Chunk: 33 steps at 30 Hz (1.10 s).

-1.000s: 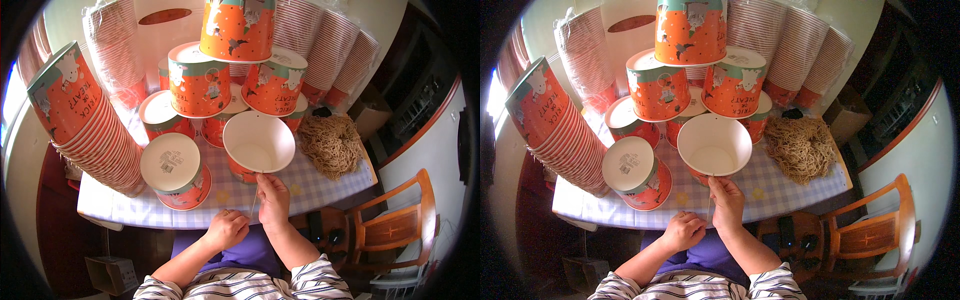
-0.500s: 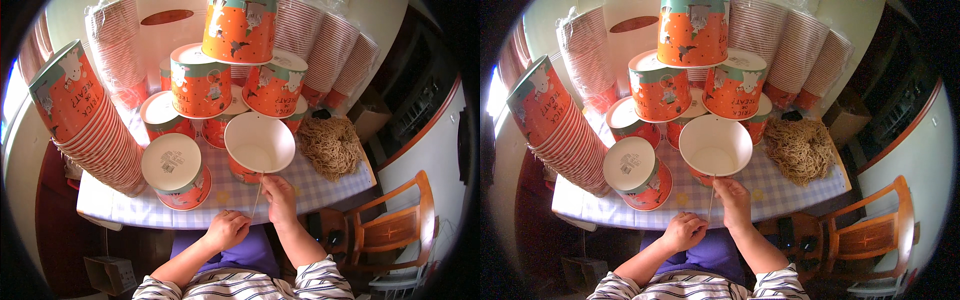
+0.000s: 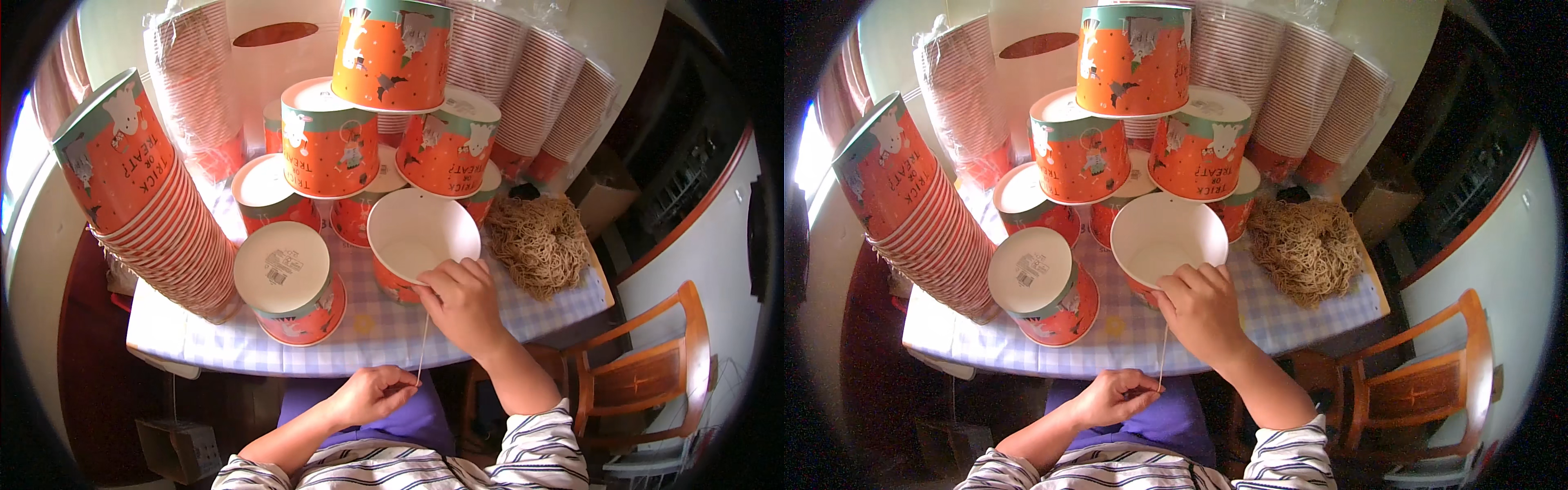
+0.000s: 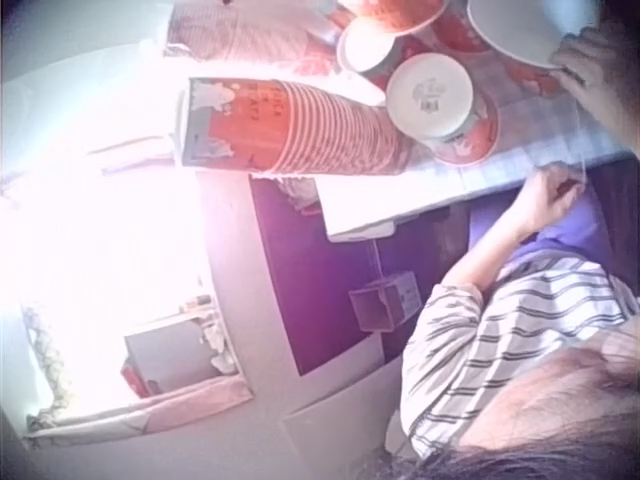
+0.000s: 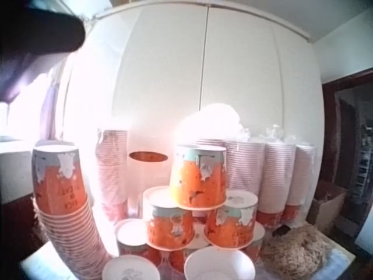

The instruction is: Attaching string handles to paper buckets by threading the string through pre-punched holes.

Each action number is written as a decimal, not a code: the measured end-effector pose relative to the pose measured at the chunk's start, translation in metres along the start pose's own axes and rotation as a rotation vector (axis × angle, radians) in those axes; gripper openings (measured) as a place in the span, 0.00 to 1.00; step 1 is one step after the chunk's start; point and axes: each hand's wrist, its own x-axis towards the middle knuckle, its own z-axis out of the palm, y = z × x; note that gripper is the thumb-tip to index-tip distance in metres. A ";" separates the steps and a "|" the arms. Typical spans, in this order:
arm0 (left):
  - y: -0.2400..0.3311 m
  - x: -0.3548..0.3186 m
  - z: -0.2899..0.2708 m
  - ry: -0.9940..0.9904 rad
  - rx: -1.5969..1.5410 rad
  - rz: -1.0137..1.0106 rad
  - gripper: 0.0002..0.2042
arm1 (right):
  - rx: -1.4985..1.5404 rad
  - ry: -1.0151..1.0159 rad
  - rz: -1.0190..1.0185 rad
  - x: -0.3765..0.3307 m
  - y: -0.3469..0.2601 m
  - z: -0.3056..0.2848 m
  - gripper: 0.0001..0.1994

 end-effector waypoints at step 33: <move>-0.010 0.007 -0.056 -0.164 -1.007 -0.492 0.24 | 0.659 -0.397 0.052 -0.031 -0.023 -0.012 0.04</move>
